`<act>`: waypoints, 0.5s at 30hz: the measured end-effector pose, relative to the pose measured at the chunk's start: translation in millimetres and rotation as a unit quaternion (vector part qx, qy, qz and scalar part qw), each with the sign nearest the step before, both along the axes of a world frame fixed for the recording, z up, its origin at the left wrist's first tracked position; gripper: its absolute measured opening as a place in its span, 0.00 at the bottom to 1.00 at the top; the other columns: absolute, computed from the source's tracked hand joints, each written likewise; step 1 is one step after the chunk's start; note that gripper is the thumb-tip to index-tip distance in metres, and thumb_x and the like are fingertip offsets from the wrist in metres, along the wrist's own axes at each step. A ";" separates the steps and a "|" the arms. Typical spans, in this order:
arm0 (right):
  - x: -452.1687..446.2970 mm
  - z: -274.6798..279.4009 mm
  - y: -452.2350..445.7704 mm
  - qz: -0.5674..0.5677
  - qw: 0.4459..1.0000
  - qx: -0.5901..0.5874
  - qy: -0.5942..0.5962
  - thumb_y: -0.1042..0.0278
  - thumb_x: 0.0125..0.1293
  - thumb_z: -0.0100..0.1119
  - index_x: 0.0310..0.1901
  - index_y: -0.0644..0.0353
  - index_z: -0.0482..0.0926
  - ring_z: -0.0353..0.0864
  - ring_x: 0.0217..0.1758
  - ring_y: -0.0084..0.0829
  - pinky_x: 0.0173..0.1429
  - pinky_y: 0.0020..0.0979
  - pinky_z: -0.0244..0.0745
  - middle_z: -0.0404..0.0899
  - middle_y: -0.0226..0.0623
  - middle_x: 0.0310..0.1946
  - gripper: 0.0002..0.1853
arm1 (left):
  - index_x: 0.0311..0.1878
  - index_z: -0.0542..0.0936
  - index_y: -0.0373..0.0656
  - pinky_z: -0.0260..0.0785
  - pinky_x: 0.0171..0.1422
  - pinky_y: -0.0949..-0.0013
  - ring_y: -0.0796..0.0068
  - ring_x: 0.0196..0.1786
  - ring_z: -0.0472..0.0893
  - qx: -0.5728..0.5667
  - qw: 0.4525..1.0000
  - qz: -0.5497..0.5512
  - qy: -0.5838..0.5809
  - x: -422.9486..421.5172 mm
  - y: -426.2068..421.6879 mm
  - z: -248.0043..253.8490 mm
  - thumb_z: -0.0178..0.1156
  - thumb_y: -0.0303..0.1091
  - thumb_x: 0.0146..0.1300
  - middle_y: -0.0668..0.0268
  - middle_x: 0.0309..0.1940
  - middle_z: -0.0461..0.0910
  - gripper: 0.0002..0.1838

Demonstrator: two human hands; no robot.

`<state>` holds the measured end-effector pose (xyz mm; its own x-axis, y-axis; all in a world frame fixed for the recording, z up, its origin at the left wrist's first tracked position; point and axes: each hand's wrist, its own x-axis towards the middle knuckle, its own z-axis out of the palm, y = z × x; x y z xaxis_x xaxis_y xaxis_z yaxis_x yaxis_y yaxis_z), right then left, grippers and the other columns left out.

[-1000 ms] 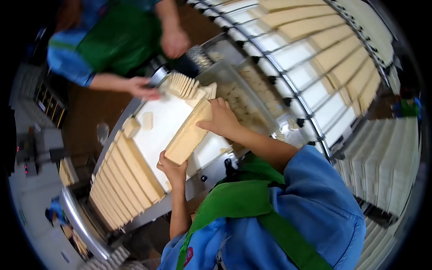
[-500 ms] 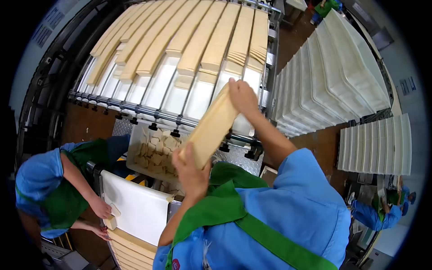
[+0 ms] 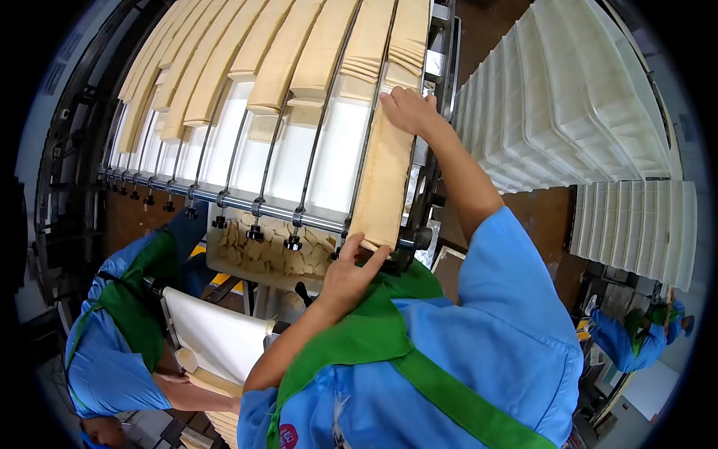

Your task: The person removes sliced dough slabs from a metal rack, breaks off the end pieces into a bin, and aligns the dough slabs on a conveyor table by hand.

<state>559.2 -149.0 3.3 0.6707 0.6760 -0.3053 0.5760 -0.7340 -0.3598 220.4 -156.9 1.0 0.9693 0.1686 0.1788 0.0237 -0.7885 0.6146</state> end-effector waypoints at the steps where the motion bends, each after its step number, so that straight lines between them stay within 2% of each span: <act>1: 1.6 -0.5 1.6 0.000 1.000 0.000 0.003 0.43 0.71 0.30 0.53 0.63 0.72 0.70 0.62 0.48 0.65 0.54 0.49 0.74 0.55 0.55 0.31 | 0.57 0.74 0.55 0.77 0.36 0.61 0.53 0.39 0.81 0.032 0.998 -0.012 -0.049 3.3 1.8 -3.2 0.59 0.26 0.52 0.50 0.58 0.63 0.26; 2: 3.7 -1.3 4.0 0.006 1.000 -0.012 0.000 0.42 0.71 0.30 0.55 0.64 0.72 0.68 0.64 0.48 0.67 0.54 0.48 0.72 0.55 0.58 0.32 | 0.57 0.74 0.55 0.77 0.36 0.61 0.53 0.39 0.81 0.033 0.998 -0.012 -0.046 5.9 3.6 -5.2 0.59 0.26 0.52 0.50 0.58 0.63 0.26; 3: 4.3 2.1 6.4 0.012 1.000 -0.024 -0.004 0.42 0.70 0.30 0.57 0.64 0.71 0.65 0.66 0.49 0.68 0.53 0.47 0.69 0.54 0.61 0.33 | 0.53 0.76 0.53 0.77 0.34 0.61 0.55 0.37 0.80 0.010 0.999 -0.021 -0.033 9.0 5.6 -4.8 0.59 0.26 0.53 0.52 0.54 0.65 0.22; 4: 5.5 6.1 8.0 0.013 1.000 -0.023 -0.002 0.42 0.70 0.30 0.57 0.64 0.71 0.65 0.66 0.49 0.68 0.53 0.47 0.69 0.54 0.61 0.33 | 0.49 0.77 0.51 0.76 0.32 0.61 0.56 0.34 0.80 -0.012 0.999 -0.029 -0.020 12.6 7.6 -4.4 0.59 0.27 0.53 0.54 0.50 0.67 0.18; 7: 9.5 5.7 10.0 0.029 0.998 -0.047 0.028 0.42 0.70 0.30 0.60 0.67 0.69 0.63 0.68 0.49 0.70 0.52 0.47 0.67 0.54 0.63 0.35 | 0.46 0.76 0.49 0.75 0.29 0.59 0.56 0.30 0.79 0.018 0.999 -0.024 -0.010 24.7 12.7 1.1 0.58 0.29 0.54 0.55 0.45 0.68 0.14; 8: 11.5 -6.6 10.4 0.018 0.999 -0.022 -0.028 0.42 0.70 0.31 0.60 0.68 0.68 0.62 0.69 0.49 0.70 0.52 0.48 0.65 0.54 0.64 0.34 | 0.46 0.76 0.49 0.75 0.29 0.59 0.56 0.30 0.79 0.018 1.000 -0.023 -0.008 29.5 13.7 4.4 0.58 0.29 0.54 0.55 0.45 0.68 0.14; 9: 13.9 -12.4 12.1 0.008 0.996 0.004 -0.085 0.43 0.70 0.33 0.60 0.68 0.67 0.62 0.69 0.48 0.69 0.52 0.48 0.63 0.55 0.66 0.34 | 0.48 0.75 0.50 0.76 0.35 0.59 0.54 0.34 0.79 -0.006 0.998 -0.025 0.053 35.7 14.6 8.3 0.57 0.27 0.54 0.54 0.47 0.68 0.16; 10: 19.0 -16.8 14.2 0.010 0.997 0.004 -0.082 0.43 0.70 0.33 0.60 0.68 0.67 0.62 0.69 0.48 0.69 0.52 0.48 0.63 0.55 0.66 0.34 | 0.49 0.75 0.51 0.76 0.40 0.59 0.51 0.38 0.80 -0.030 0.993 -0.027 0.113 41.5 15.2 9.4 0.57 0.25 0.53 0.53 0.49 0.67 0.19; 12: 25.5 -20.6 19.6 0.004 0.986 0.015 -0.163 0.45 0.69 0.36 0.61 0.67 0.66 0.62 0.68 0.48 0.69 0.52 0.50 0.63 0.54 0.65 0.32 | 0.50 0.74 0.51 0.76 0.42 0.57 0.49 0.39 0.80 -0.027 0.994 -0.015 0.106 55.4 16.8 3.9 0.56 0.25 0.54 0.51 0.52 0.66 0.19; 15: 38.3 -10.7 21.1 -0.009 0.995 0.044 -0.086 0.48 0.68 0.39 0.60 0.65 0.67 0.62 0.67 0.49 0.68 0.53 0.50 0.63 0.52 0.64 0.30 | 0.52 0.73 0.52 0.76 0.44 0.53 0.44 0.43 0.79 -0.036 0.992 0.007 0.120 75.4 20.1 0.8 0.54 0.24 0.56 0.47 0.58 0.62 0.19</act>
